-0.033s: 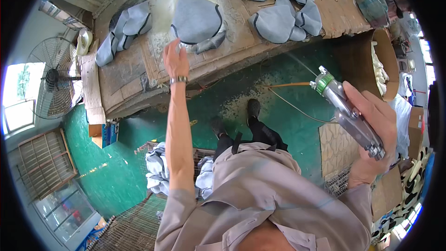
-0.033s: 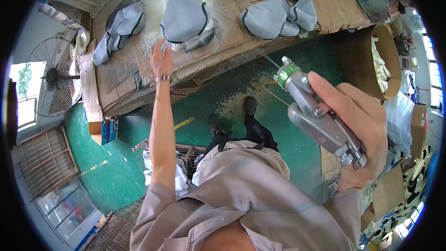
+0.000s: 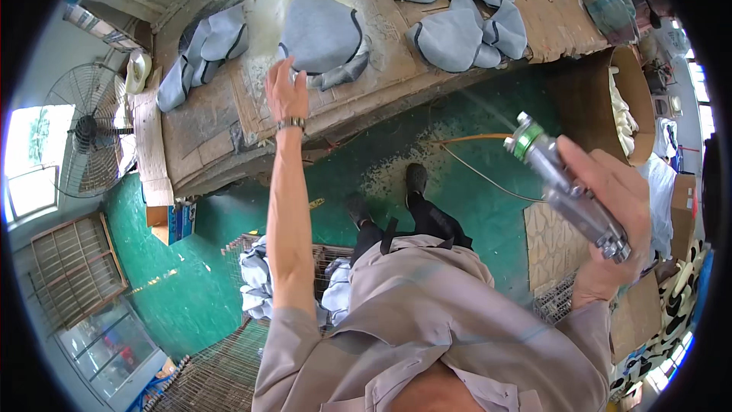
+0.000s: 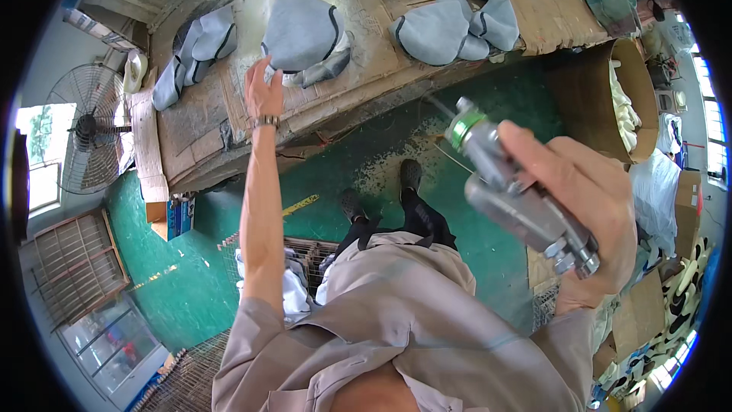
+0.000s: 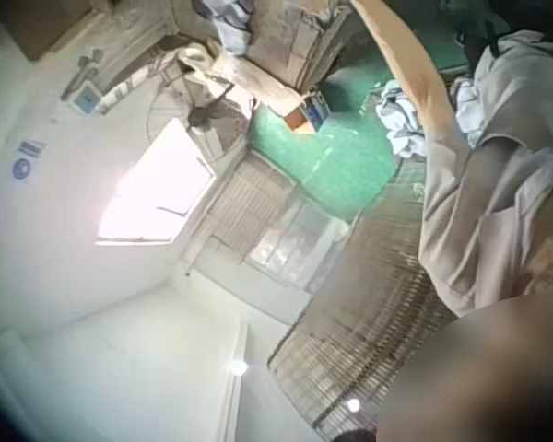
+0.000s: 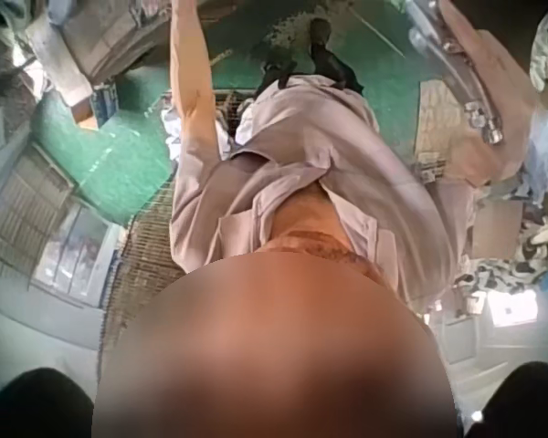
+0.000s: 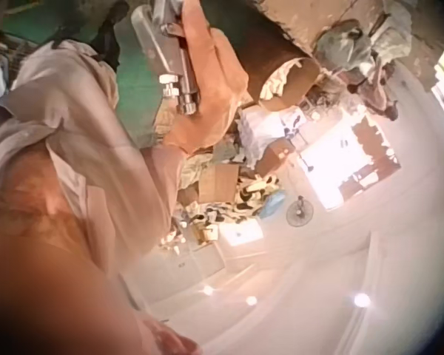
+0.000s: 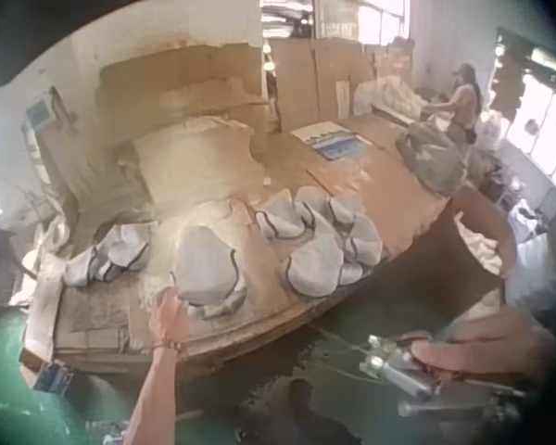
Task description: Applying adhesive to shoe components using a spray gun and organizing them on a rack.
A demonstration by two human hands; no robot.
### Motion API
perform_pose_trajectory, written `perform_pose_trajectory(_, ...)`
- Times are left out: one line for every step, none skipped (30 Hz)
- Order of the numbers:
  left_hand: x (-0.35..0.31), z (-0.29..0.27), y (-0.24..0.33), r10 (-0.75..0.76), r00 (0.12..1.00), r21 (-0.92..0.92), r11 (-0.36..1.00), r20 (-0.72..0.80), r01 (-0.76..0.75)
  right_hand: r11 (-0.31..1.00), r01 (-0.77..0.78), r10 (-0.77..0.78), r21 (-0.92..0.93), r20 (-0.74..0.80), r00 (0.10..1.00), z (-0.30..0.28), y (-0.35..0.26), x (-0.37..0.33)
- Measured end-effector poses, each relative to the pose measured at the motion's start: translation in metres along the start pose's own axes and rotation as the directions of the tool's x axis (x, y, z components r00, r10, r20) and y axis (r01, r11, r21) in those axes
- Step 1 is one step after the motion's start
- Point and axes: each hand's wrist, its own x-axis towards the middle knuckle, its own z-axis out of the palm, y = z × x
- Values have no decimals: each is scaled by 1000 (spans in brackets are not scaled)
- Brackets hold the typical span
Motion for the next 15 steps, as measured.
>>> perform_pose_trajectory(18, 3, 1, 159, 987, 190, 970, -20, -153, 997, 61, -66, 52, 89, 994, -5, 11, 3)
perform_pose_trajectory(26, 4, -3, 162, 987, 199, 968, -19, -155, 987, 118, -136, 110, 173, 976, -8, 20, 6)
perform_pose_trajectory(31, 9, -4, 103, 994, 247, 963, 22, -105, 999, -32, 33, -12, 139, 990, -9, 11, 0)
perform_pose_trajectory(34, 15, -5, 42, 997, 298, 953, 60, -58, 999, -42, 43, -12, 134, 990, -13, 14, -2)
perform_pose_trajectory(34, 22, -5, 44, 999, 293, 955, 19, -47, 996, -88, 91, -34, 97, 991, -17, 18, -4)
perform_pose_trajectory(32, 21, -11, 39, 999, 310, 950, 26, -45, 991, -130, 132, -37, 73, 988, -14, 25, -4)
perform_pose_trajectory(29, 18, -18, 48, 999, 327, 944, 14, -50, 998, -52, 44, 45, 158, 986, -19, 41, -6)
perform_pose_trajectory(27, 15, -25, 55, 998, 344, 937, 1, -52, 997, -55, 44, 62, 168, 985, -13, 47, -6)
perform_pose_trajectory(33, 21, -16, 64, 998, 331, 941, 13, -64, 991, -136, 134, 16, 97, 986, -18, 47, -10)
perform_pose_trajectory(41, 28, -9, 65, 997, 317, 946, 29, -71, 976, -217, 218, -25, 22, 976, -22, 44, -12)
perform_pose_trajectory(48, 34, -1, 66, 997, 303, 950, 45, -76, 950, -299, 299, -88, -18, 954, -27, 40, -10)
perform_pose_trajectory(54, 32, -4, 63, 997, 309, 948, 44, -74, 951, -297, 297, -83, -14, 955, -30, 45, -11)
perform_pose_trajectory(60, 29, -6, 54, 997, 315, 947, 56, -69, 970, -243, 243, -19, 104, 964, -36, 53, -15)
perform_pose_trajectory(66, 27, -9, 43, 997, 322, 945, 66, -62, 980, -192, 176, 51, 218, 960, -41, 60, -19)
perform_pose_trajectory(60, -2, -33, -14, 998, 376, 927, 64, -11, 969, -169, 120, 178, 255, 959, -23, 78, -18)
